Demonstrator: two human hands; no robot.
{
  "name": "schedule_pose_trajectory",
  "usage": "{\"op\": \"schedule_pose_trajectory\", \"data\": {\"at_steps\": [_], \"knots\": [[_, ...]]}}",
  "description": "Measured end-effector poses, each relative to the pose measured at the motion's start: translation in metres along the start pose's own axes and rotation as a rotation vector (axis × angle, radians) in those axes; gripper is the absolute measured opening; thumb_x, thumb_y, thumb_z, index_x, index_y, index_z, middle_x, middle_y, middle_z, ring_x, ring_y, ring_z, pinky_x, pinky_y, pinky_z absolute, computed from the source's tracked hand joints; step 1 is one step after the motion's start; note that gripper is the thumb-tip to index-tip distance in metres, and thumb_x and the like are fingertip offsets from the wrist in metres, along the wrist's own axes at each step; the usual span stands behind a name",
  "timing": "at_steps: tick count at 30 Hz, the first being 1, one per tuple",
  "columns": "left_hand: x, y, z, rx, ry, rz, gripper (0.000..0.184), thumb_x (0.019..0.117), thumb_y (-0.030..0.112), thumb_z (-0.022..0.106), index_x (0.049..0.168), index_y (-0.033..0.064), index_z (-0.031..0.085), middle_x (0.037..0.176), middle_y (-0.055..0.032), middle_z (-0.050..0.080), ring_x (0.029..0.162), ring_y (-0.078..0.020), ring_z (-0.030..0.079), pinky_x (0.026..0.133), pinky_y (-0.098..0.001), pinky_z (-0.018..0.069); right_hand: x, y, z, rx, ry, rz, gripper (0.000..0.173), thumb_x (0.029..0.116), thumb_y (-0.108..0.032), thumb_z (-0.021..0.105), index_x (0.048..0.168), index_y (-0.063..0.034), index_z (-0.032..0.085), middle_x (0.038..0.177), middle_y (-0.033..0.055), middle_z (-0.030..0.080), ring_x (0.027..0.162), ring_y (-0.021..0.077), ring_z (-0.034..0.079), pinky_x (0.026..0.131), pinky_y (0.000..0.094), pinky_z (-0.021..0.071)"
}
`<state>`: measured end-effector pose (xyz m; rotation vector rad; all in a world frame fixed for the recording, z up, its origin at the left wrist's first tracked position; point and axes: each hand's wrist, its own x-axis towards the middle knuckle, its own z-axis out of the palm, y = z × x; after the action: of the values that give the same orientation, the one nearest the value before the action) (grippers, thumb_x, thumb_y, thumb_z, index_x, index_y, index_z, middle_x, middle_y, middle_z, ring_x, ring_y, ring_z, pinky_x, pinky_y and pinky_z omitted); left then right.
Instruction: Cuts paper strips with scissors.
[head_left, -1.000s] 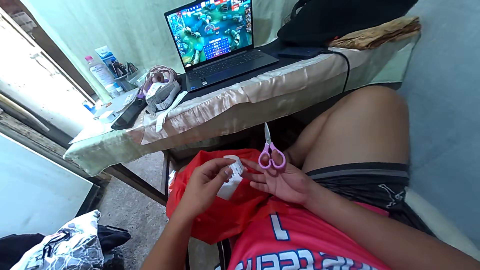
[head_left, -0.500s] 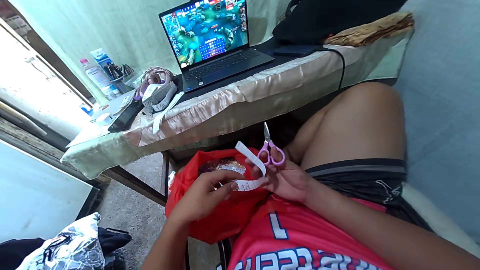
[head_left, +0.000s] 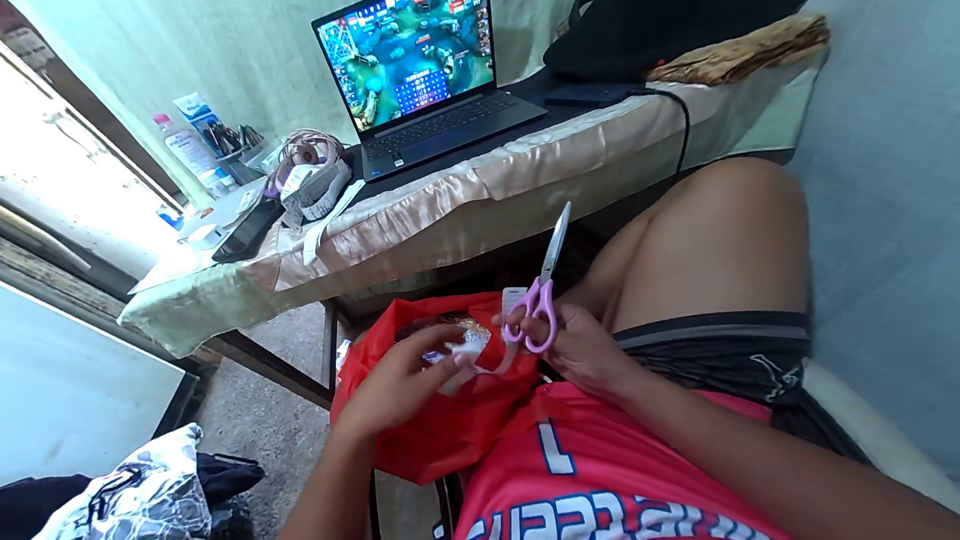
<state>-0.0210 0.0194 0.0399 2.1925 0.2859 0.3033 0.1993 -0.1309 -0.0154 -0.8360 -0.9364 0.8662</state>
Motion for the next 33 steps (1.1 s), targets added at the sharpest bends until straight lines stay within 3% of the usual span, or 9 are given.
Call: {"op": "schedule_pose_trajectory", "data": {"at_steps": [3, 7, 14, 19, 22, 24, 27, 30, 33], "knots": [[0.016, -0.001, 0.025, -0.2, 0.18, 0.006, 0.041, 0.1073, 0.031, 0.051, 0.137, 0.004, 0.061, 0.128, -0.0085, 0.068, 0.114, -0.0188, 0.067, 0.096, -0.0384, 0.0579, -0.008, 0.0, 0.011, -0.155, -0.09, -0.021, 0.012, 0.097, -0.011, 0.069, 0.106, -0.0026, 0.073, 0.103, 0.0035, 0.075, 0.092, 0.0107, 0.07, 0.083, 0.0288, 0.0595], [0.022, -0.002, 0.045, -0.431, 0.246, 0.035, 0.029, 0.1081, 0.014, 0.05, 0.121, -0.0013, 0.07, 0.109, -0.0097, 0.073, 0.095, -0.0169, 0.071, 0.087, -0.0361, 0.0611, -0.012, -0.002, 0.021, -0.263, -0.213, 0.075, 0.014, 0.096, -0.012, 0.071, 0.108, -0.004, 0.072, 0.099, -0.0017, 0.074, 0.088, 0.0049, 0.069, 0.082, 0.0234, 0.0591], [0.022, 0.004, 0.058, -0.613, 0.122, -0.049, 0.034, 0.1098, 0.022, 0.044, 0.126, -0.001, 0.063, 0.108, -0.0078, 0.07, 0.096, -0.0155, 0.069, 0.088, -0.0358, 0.0596, -0.011, 0.001, 0.021, -0.199, -0.101, 0.041, 0.01, 0.0953, -0.012, 0.072, 0.104, -0.006, 0.071, 0.091, -0.0035, 0.073, 0.084, 0.0039, 0.068, 0.078, 0.0222, 0.0581], [0.026, -0.004, 0.065, -0.604, 0.243, 0.066, 0.032, 0.1102, 0.017, 0.043, 0.102, 0.001, 0.069, 0.087, -0.0028, 0.066, 0.082, -0.0111, 0.064, 0.079, -0.0315, 0.0567, -0.012, -0.002, 0.022, -0.194, -0.131, 0.044, 0.01, 0.0963, -0.011, 0.071, 0.103, -0.0042, 0.073, 0.096, -0.001, 0.074, 0.087, 0.0062, 0.069, 0.081, 0.0236, 0.0588], [0.024, -0.001, 0.057, -0.613, 0.416, 0.06, 0.036, 0.1117, 0.019, 0.037, 0.116, -0.0038, 0.065, 0.105, -0.0123, 0.073, 0.094, -0.0201, 0.071, 0.086, -0.0393, 0.0606, -0.011, -0.003, 0.023, -0.249, -0.101, 0.016, 0.013, 0.0962, -0.012, 0.071, 0.106, -0.0035, 0.072, 0.102, 0.0007, 0.074, 0.09, 0.0078, 0.069, 0.081, 0.0245, 0.0595], [0.021, 0.002, 0.038, -0.68, 0.559, 0.069, 0.038, 0.1128, 0.022, 0.032, 0.121, -0.0044, 0.058, 0.105, -0.0159, 0.073, 0.097, -0.027, 0.073, 0.089, -0.0459, 0.061, -0.01, -0.003, 0.02, -0.28, -0.1, -0.015, 0.019, 0.097, -0.012, 0.07, 0.112, -0.0007, 0.07, 0.114, 0.0062, 0.074, 0.1, 0.0142, 0.071, 0.088, 0.0295, 0.0608], [0.001, 0.009, -0.008, -0.676, 0.7, 0.061, 0.03, 0.1123, 0.022, 0.034, 0.119, 0.0026, 0.056, 0.088, -0.0076, 0.072, 0.074, -0.018, 0.071, 0.071, -0.0363, 0.0628, -0.01, -0.006, 0.015, -0.301, -0.089, 0.036, 0.02, 0.0964, -0.009, 0.07, 0.114, -0.0007, 0.07, 0.111, 0.0068, 0.074, 0.09, 0.0157, 0.074, 0.081, 0.03, 0.0632], [-0.031, 0.016, -0.041, -0.553, 0.723, 0.085, 0.02, 0.1089, 0.017, 0.044, 0.112, 0.0087, 0.062, 0.081, -0.0016, 0.066, 0.055, -0.0061, 0.056, 0.05, -0.0208, 0.0499, -0.01, -0.004, 0.013, -0.415, -0.077, 0.095, 0.021, 0.0939, -0.017, 0.075, 0.11, -0.0048, 0.071, 0.11, 0.0041, 0.071, 0.085, 0.011, 0.071, 0.079, 0.0265, 0.0624], [-0.052, 0.016, -0.048, -0.426, 0.621, 0.077, 0.022, 0.1055, 0.016, 0.051, 0.121, 0.0075, 0.064, 0.086, -0.0014, 0.066, 0.055, -0.0035, 0.051, 0.049, -0.0178, 0.0457, -0.008, 0.001, 0.009, -0.558, -0.148, 0.106, 0.031, 0.092, -0.029, 0.077, 0.112, -0.0073, 0.069, 0.116, 0.0046, 0.064, 0.093, 0.0071, 0.065, 0.081, 0.0224, 0.058]]}}
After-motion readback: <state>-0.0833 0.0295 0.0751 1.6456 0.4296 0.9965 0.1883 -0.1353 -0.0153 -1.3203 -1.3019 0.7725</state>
